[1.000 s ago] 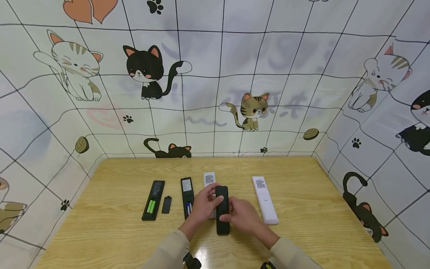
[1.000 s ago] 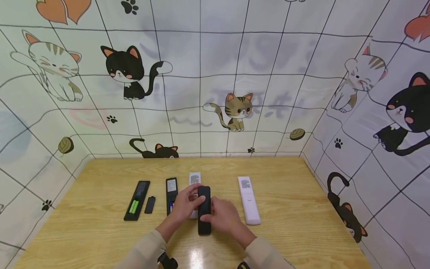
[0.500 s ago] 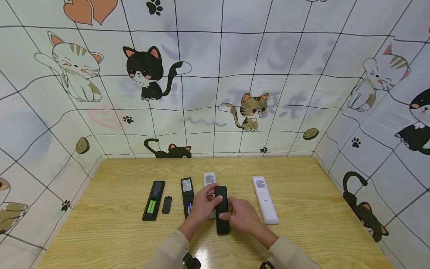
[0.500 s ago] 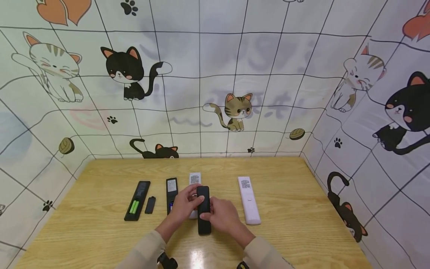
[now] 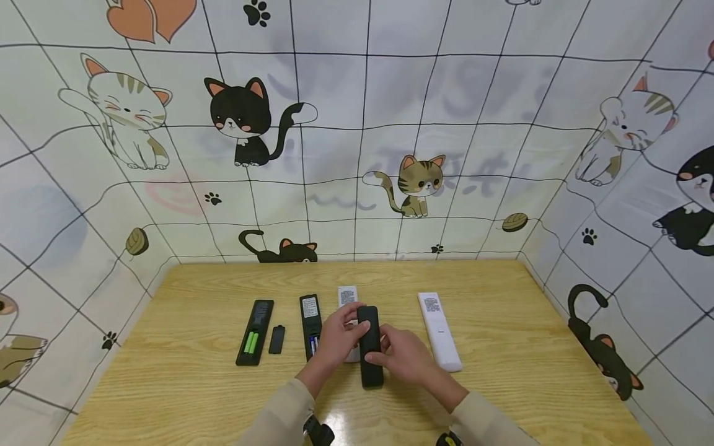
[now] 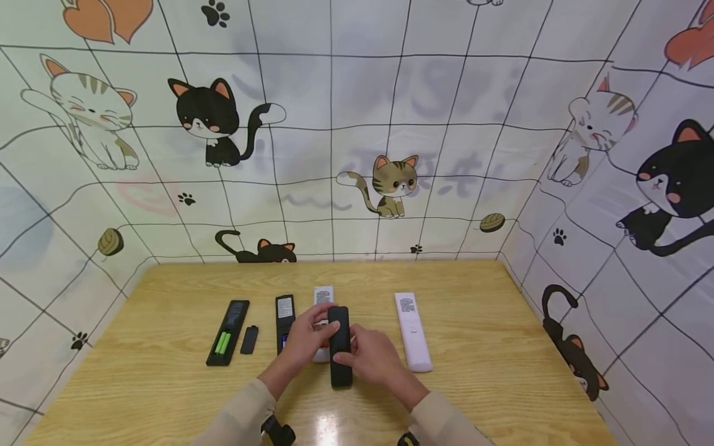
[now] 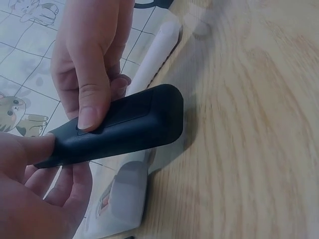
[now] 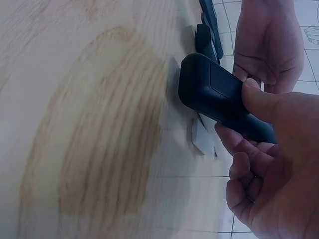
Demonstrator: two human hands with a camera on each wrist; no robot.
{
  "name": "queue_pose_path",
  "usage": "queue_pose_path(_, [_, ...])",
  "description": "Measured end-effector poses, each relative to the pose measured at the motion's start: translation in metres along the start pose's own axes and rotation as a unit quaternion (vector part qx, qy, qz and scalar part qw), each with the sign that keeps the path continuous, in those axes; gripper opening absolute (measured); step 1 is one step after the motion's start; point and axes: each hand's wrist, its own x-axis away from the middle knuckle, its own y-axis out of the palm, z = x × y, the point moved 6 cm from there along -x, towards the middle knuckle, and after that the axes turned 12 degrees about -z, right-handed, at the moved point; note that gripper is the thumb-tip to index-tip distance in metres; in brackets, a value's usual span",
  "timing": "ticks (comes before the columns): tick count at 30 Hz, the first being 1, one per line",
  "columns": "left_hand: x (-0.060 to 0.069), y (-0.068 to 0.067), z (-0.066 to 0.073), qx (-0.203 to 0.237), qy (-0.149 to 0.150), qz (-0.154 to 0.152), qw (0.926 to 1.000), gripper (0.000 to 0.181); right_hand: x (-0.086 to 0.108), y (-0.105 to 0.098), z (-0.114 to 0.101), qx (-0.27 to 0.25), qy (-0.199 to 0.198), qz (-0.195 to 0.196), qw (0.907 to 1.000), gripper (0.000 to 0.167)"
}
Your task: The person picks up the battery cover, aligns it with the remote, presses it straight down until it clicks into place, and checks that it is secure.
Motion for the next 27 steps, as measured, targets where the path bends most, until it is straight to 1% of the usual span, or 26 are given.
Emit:
queue_pose_path(4, [-0.003,0.003,0.002,-0.001,0.004,-0.004,1.0000,0.040,0.001,-0.004,0.002,0.002,-0.005,-0.002,1.0000,0.040])
queue_pose_path(7, [-0.005,0.006,0.004,0.004,0.018,-0.009,0.9998,0.040,0.003,-0.008,0.003,0.000,-0.005,-0.006,1.0000,0.044])
queue_pose_path(10, [-0.008,0.009,0.005,0.006,0.022,-0.010,0.9997,0.039,0.005,-0.012,0.006,-0.003,-0.005,-0.011,0.9999,0.048])
queue_pose_path(13, [-0.011,0.011,0.006,-0.004,0.023,-0.008,0.9997,0.040,0.007,-0.018,0.009,-0.010,0.004,-0.013,0.9999,0.051])
queue_pose_path(17, [-0.015,0.013,0.007,-0.015,0.020,-0.004,0.9997,0.040,0.009,-0.028,0.015,-0.008,0.018,-0.003,0.9998,0.052])
queue_pose_path(21, [-0.020,0.016,0.008,-0.016,0.012,-0.001,0.9998,0.040,0.012,-0.037,0.020,-0.006,0.023,0.010,0.9997,0.049])
queue_pose_path(23, [-0.023,0.018,0.007,-0.013,0.007,0.001,0.9999,0.041,0.014,-0.041,0.022,-0.004,0.023,0.016,0.9996,0.049])
queue_pose_path(27, [-0.028,0.025,0.005,0.006,0.001,0.000,1.0000,0.042,0.018,-0.050,0.029,0.002,0.032,0.030,0.9990,0.044])
